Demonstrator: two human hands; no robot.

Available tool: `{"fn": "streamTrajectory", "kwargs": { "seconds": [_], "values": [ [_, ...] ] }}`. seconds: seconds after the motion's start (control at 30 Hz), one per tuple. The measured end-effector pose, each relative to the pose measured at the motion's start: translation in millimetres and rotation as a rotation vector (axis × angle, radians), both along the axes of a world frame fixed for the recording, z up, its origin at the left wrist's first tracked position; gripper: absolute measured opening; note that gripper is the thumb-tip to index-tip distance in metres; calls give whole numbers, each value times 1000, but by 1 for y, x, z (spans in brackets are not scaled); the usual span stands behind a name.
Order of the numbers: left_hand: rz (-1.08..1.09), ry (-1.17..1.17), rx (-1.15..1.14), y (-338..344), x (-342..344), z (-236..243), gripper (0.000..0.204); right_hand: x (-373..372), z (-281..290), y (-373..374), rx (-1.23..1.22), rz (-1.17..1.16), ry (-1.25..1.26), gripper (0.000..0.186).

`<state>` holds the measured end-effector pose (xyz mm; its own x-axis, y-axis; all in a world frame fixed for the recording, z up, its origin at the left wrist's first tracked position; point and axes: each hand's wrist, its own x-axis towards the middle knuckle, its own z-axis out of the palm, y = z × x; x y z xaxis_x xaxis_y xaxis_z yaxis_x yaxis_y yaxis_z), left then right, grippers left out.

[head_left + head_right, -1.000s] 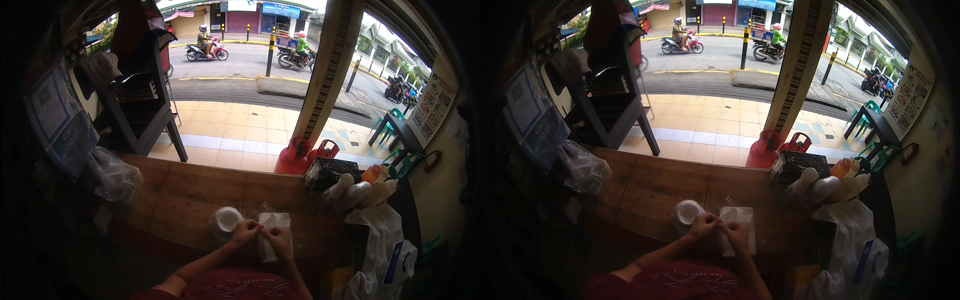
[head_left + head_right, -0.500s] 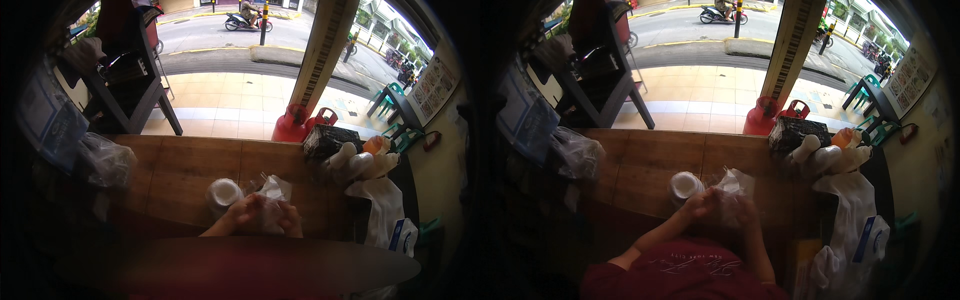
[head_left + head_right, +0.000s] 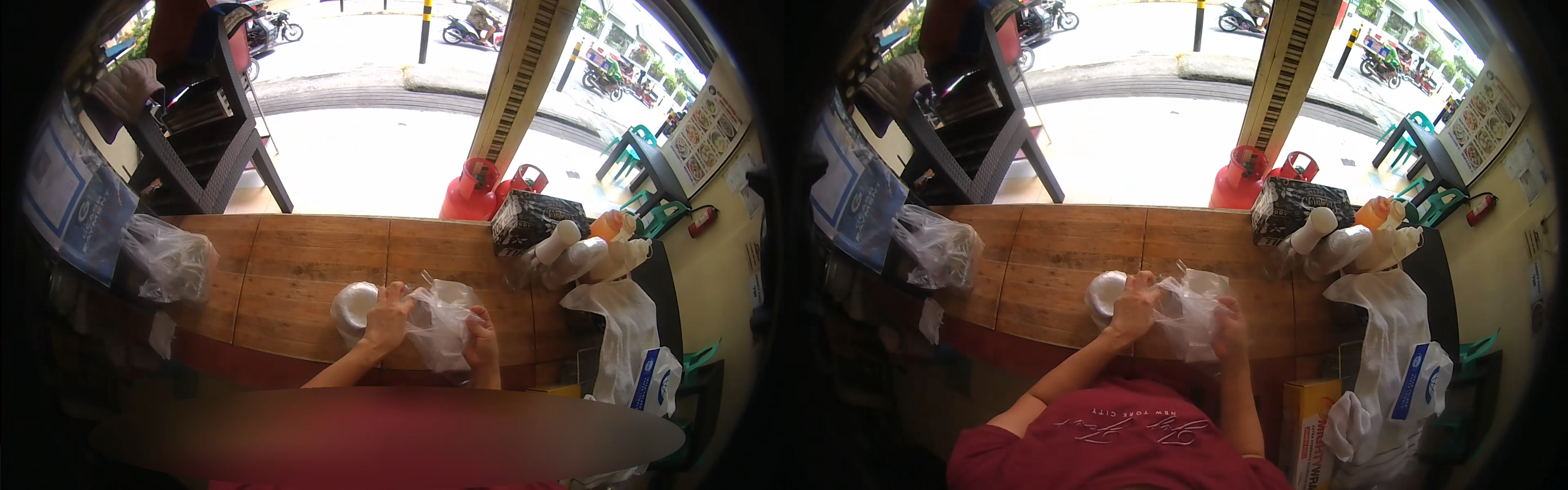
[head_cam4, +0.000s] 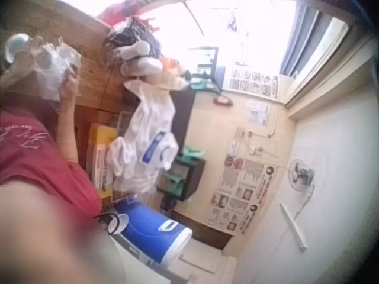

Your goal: The person repeatedly wraps small white cylindrical items in clear plastic bags on a wooden counter. They open each bag, insert an item, and fold the top, handling one item at a time throughout the clip.

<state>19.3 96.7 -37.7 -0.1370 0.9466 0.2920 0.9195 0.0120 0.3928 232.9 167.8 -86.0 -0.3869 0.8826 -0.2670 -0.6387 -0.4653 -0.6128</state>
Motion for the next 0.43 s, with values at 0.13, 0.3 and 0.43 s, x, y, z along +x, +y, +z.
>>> {"fn": "streamTrajectory", "kwargs": {
  "seconds": [0.13,0.3,0.43],
  "values": [
    [-58,-228,-144,8,-17,16,71,16,1,11,235,2,-336,18],
    [117,-110,31,25,-73,36,85,69,-25,34,465,-197,-1364,15],
    [216,-208,33,22,-103,66,92,106,-56,46,460,-133,-1471,25]
  ]
}}
